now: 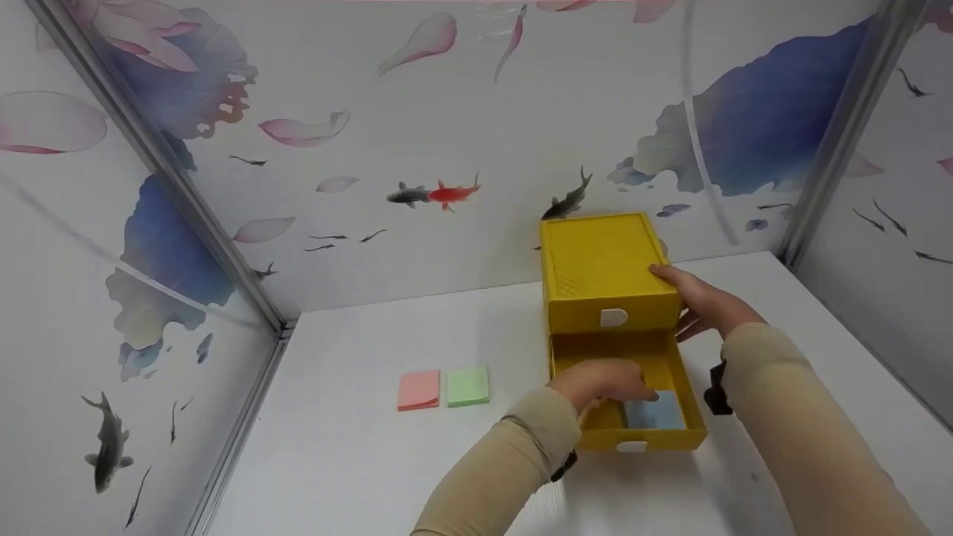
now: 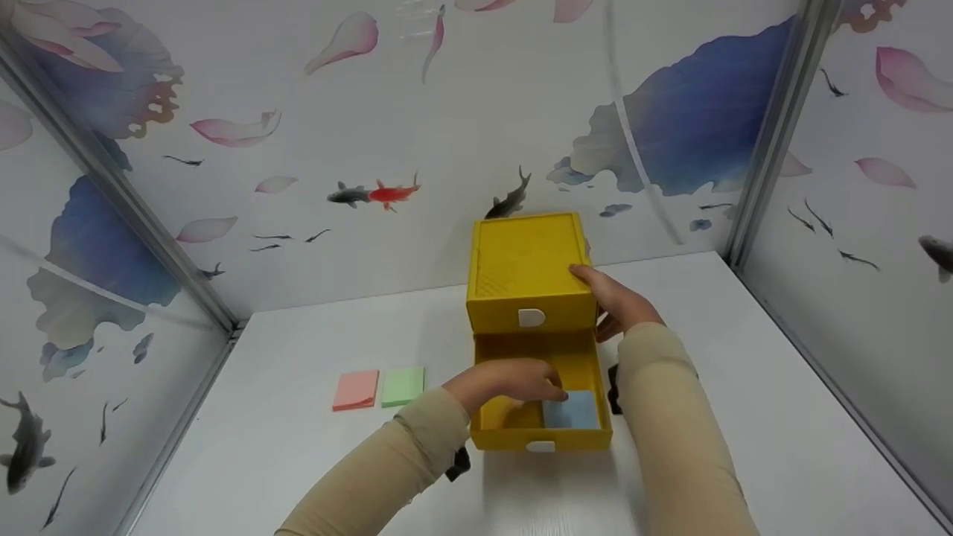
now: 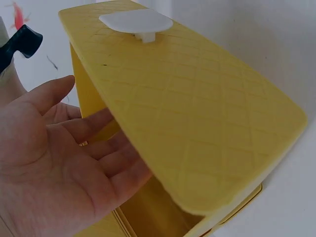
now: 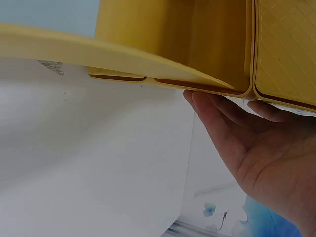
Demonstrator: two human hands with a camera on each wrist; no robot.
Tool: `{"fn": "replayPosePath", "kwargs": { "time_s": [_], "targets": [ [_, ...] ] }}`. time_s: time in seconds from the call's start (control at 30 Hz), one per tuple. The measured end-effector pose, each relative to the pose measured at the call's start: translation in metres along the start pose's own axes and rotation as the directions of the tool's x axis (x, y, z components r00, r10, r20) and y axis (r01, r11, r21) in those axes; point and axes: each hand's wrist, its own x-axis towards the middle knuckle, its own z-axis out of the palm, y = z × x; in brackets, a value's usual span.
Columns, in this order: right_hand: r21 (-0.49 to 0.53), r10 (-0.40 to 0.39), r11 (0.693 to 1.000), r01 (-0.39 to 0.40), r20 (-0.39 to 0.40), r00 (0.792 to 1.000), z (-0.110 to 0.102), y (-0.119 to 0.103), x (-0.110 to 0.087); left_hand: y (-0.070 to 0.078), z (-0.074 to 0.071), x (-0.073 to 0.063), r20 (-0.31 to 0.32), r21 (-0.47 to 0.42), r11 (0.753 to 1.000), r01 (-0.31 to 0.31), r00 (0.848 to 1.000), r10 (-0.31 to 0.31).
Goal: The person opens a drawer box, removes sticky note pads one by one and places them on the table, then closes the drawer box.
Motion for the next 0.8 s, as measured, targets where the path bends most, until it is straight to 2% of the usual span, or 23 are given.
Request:
{"fn": "replayPosePath", "kwargs": {
  "time_s": [0.13,0.27,0.43,0.8],
  "targets": [
    [0.001,-0.001,1.0,0.001,0.009,1.0,0.0,0.001,0.0,0.004,-0.003,-0.001,-0.007,0.018,0.999,-0.028,1.0,0.028],
    [-0.001,-0.001,1.0,0.001,0.01,1.0,-0.001,0.001,0.001,0.008,-0.004,0.0,-0.024,0.076,0.996,-0.05,0.998,0.052],
    [0.003,0.007,1.0,-0.007,0.006,1.0,-0.001,0.001,0.001,0.011,-0.002,0.0,-0.037,0.081,0.995,-0.063,0.997,0.066],
    [-0.012,-0.01,1.0,0.01,0.007,1.0,0.0,0.0,0.002,0.006,0.008,-0.003,-0.049,0.152,0.983,-0.1,0.993,0.108]
  ]
}}
